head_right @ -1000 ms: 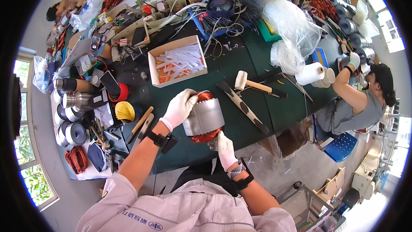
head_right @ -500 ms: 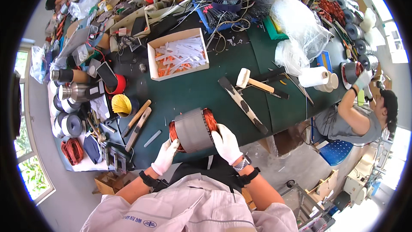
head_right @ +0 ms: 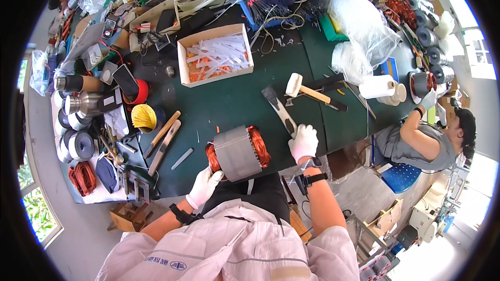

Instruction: Assembling and shaping the copper windings of an electric motor stator using a mallet and wooden blocks.

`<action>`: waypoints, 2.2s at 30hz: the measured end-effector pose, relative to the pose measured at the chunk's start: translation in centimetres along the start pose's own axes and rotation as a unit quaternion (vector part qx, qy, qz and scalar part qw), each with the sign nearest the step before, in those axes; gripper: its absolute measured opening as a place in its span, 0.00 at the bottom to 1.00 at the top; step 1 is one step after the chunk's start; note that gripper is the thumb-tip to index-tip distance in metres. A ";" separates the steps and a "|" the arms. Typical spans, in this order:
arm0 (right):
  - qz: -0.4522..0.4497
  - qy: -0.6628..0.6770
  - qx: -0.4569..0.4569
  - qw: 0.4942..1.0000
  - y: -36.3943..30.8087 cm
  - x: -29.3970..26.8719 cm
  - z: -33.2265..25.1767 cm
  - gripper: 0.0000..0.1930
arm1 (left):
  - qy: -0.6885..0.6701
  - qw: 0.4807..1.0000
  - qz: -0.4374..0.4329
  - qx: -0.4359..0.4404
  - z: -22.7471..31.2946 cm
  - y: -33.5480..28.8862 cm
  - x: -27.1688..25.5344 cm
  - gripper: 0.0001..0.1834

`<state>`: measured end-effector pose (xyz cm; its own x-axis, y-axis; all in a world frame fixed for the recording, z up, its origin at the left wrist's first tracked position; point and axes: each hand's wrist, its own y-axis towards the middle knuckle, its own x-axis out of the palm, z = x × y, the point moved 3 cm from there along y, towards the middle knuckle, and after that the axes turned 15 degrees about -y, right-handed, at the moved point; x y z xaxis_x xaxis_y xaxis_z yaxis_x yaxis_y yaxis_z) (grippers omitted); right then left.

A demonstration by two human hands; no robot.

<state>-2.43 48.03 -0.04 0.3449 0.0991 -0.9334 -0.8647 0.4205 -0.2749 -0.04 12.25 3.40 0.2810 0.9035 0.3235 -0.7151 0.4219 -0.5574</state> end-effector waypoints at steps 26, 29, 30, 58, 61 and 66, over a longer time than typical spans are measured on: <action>-0.019 0.139 -0.062 0.988 -13.9 -12.7 -5.0 0.14 | -0.023 0.980 -0.151 -0.127 -1.2 -0.4 0.4 0.19; -0.071 0.112 -0.037 0.990 -12.8 -11.0 -4.9 0.15 | -0.019 0.981 -0.146 -0.123 -1.6 -0.2 0.2 0.19; -0.065 0.124 -0.039 0.989 -12.3 -11.7 -4.6 0.15 | -0.020 0.983 -0.142 -0.116 -1.6 -0.2 0.2 0.19; 0.000 0.122 -0.016 0.992 -11.9 -10.8 -4.5 0.16 | 0.034 0.990 -0.136 -0.036 -0.1 1.2 -0.9 0.27; 0.043 0.133 -0.035 0.990 -13.8 -9.9 -4.8 0.16 | -0.013 0.991 -0.124 -0.050 -0.1 0.5 -0.5 0.27; -0.038 0.110 -0.028 0.993 -11.8 -10.6 -4.3 0.15 | 0.035 0.987 -0.147 -0.055 0.0 0.4 -0.6 0.23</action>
<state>2.55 38.11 12.07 0.3278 -0.1322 -0.9355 -0.8601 0.3679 -0.3534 -0.50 11.89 2.93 0.5120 0.7422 0.4325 -0.5237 0.6688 -0.5277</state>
